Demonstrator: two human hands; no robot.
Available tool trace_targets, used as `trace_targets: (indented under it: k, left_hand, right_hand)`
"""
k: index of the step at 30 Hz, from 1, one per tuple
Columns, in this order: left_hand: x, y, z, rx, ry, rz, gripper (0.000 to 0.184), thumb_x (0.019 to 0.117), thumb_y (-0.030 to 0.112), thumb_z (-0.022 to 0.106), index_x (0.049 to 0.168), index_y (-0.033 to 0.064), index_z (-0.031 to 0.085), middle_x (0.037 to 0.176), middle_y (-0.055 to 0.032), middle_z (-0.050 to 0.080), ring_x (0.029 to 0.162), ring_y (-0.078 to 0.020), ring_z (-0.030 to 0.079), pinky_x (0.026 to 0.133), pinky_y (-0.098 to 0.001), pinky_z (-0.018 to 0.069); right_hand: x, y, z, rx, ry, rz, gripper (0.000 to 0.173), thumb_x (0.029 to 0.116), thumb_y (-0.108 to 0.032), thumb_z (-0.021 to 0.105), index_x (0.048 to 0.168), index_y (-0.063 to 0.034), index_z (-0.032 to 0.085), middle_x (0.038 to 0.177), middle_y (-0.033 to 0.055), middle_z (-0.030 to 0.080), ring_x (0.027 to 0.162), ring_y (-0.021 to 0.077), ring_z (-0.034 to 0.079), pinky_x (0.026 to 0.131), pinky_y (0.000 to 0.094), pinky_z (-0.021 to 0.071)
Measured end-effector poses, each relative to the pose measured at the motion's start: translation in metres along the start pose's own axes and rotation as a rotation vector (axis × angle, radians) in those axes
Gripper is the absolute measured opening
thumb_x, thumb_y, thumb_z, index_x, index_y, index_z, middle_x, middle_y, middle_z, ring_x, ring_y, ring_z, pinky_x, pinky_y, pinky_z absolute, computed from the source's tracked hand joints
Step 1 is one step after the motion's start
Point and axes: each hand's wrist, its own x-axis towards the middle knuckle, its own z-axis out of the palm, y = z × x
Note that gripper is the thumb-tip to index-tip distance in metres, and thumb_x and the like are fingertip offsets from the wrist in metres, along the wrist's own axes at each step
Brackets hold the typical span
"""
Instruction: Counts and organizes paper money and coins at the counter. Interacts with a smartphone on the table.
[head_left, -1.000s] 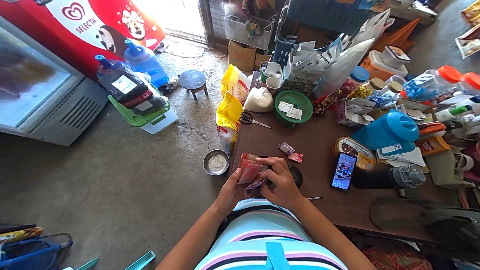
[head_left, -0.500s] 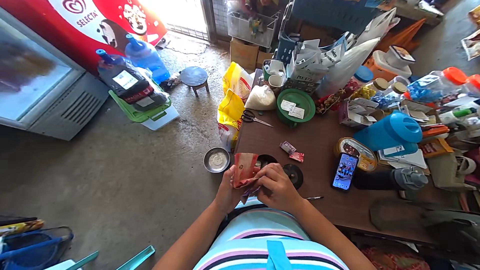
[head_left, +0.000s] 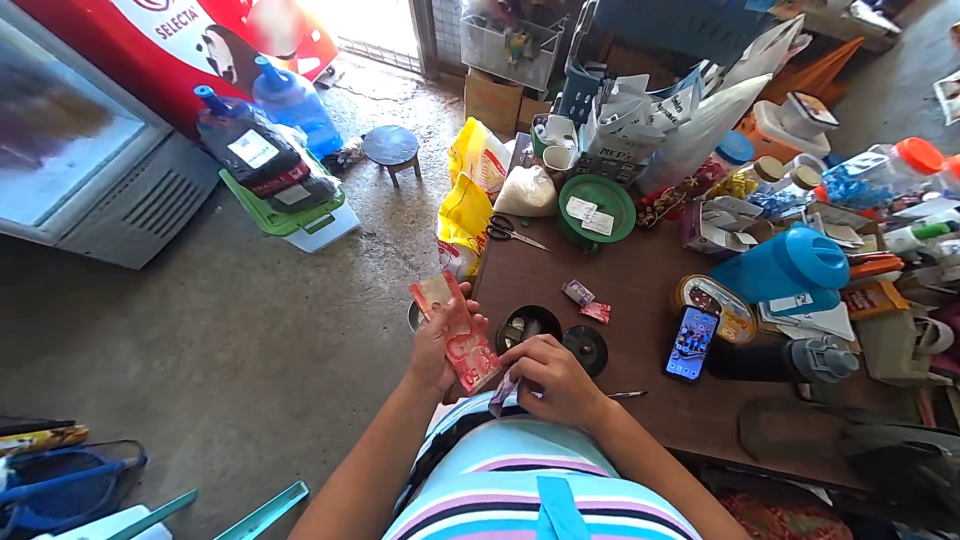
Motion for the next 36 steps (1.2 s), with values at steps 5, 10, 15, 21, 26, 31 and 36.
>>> trace_targets:
  k: [5,10,15,21,26,31,36]
  left_hand:
    - [-0.011,-0.010,-0.012,0.331,-0.302,0.169,0.037,0.0942,0.008,0.067,0.128,0.0007,0.055,0.094,-0.0028,0.076,0.084,-0.0139,0.074,0.081,-0.0306,0.0623]
    - [-0.023,-0.016,-0.003,0.444,-0.408,0.161,0.031,0.0876,-0.007,0.068,0.117,0.0037,0.064,0.095,0.0040,0.076,0.084,-0.0063,0.073,0.079,-0.0251,0.0618]
    - [-0.023,-0.018,-0.001,0.416,-0.277,0.144,0.030,0.0885,-0.010,0.066,0.116,0.0025,0.062,0.092,0.0015,0.076,0.081,-0.0083,0.073,0.077,-0.0260,0.0625]
    - [-0.019,-0.017,-0.002,0.352,-0.062,0.109,0.024,0.0948,-0.006,0.062,0.117,0.0010,0.060,0.089,-0.0019,0.074,0.077,-0.0097,0.073,0.073,-0.0268,0.0623]
    - [-0.021,-0.015,0.001,0.302,-0.083,0.056,0.024,0.0960,-0.007,0.060,0.119,0.0008,0.059,0.089,-0.0042,0.075,0.077,-0.0118,0.074,0.072,-0.0281,0.0635]
    - [-0.018,-0.015,0.000,0.334,-0.067,0.050,0.022,0.0956,-0.007,0.060,0.117,0.0003,0.060,0.088,-0.0036,0.075,0.076,-0.0114,0.073,0.072,-0.0280,0.0633]
    - [-0.017,-0.027,-0.003,0.548,-0.247,0.178,0.022,0.0952,0.000,0.063,0.117,0.0002,0.060,0.091,0.0031,0.072,0.080,-0.0046,0.070,0.076,-0.0229,0.0599]
  right_hand:
    - [0.007,-0.002,-0.012,0.319,0.240,0.244,0.022,0.0944,-0.001,0.060,0.113,0.0030,0.072,0.105,0.0103,0.069,0.098,0.0053,0.065,0.087,0.0173,0.0546]
    - [0.006,-0.002,-0.012,0.507,0.299,0.381,0.017,0.0977,-0.001,0.061,0.113,0.0059,0.068,0.107,0.0056,0.073,0.096,0.0030,0.069,0.089,0.0211,0.0578]
    - [0.003,0.000,-0.008,0.509,0.347,0.357,0.012,0.1008,-0.006,0.060,0.107,0.0020,0.067,0.123,0.0120,0.070,0.114,0.0114,0.068,0.095,0.0257,0.0569]
    - [-0.001,0.003,-0.011,0.330,0.593,0.301,0.011,0.1069,-0.017,0.053,0.116,-0.0154,0.059,0.101,-0.0117,0.065,0.094,-0.0069,0.062,0.085,0.0138,0.0532]
    - [-0.002,-0.002,-0.031,0.642,0.286,0.328,0.038,0.0921,-0.018,0.076,0.125,-0.0124,0.059,0.099,-0.0110,0.072,0.090,-0.0013,0.068,0.084,0.0203,0.0583]
    - [0.001,0.001,-0.050,0.887,0.191,0.182,0.019,0.0962,-0.011,0.070,0.114,-0.0174,0.071,0.110,-0.0062,0.073,0.105,0.0054,0.068,0.094,0.0249,0.0572]
    - [0.014,0.000,-0.055,1.021,0.467,0.193,0.020,0.1007,-0.015,0.063,0.116,-0.0220,0.073,0.111,-0.0034,0.075,0.099,0.0079,0.072,0.090,0.0268,0.0592]
